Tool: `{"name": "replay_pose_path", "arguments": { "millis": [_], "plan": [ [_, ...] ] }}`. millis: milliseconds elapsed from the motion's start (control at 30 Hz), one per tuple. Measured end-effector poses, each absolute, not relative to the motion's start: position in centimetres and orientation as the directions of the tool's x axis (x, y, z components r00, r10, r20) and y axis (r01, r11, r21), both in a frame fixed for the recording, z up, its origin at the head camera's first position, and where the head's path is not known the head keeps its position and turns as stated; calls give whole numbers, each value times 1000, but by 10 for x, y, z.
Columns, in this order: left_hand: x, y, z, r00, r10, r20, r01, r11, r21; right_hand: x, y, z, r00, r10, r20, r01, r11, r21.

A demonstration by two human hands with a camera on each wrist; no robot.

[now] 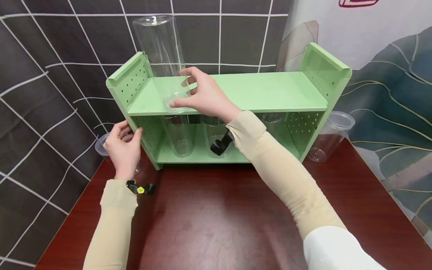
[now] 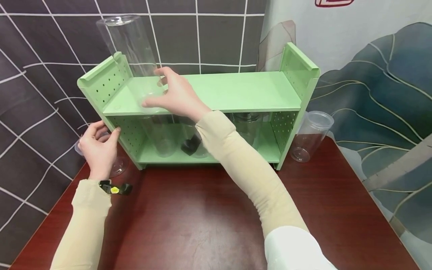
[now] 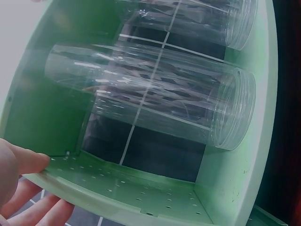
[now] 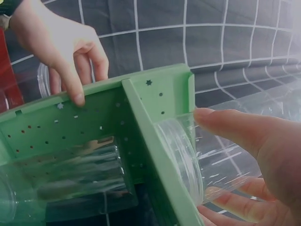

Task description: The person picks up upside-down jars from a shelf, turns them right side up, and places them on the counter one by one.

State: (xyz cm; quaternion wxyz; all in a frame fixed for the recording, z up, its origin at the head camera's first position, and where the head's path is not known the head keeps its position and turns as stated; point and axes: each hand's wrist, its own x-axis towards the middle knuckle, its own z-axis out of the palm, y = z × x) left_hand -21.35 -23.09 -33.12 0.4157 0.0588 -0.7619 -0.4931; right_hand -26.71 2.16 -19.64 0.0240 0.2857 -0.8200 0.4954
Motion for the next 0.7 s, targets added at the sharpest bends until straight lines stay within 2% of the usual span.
{"name": "replay_pose_path", "arguments": {
  "millis": [200,700],
  "plan": [
    [-213,-231,-330,-651,-503,569,311,506,804,-257,37,-196,-820,-439,367,-532,351,-770],
    [-213,-229,-330,-651,-509,563,303,505,808,-218,88,-208,-806,-355,474,-572,262,-777]
  ]
}}
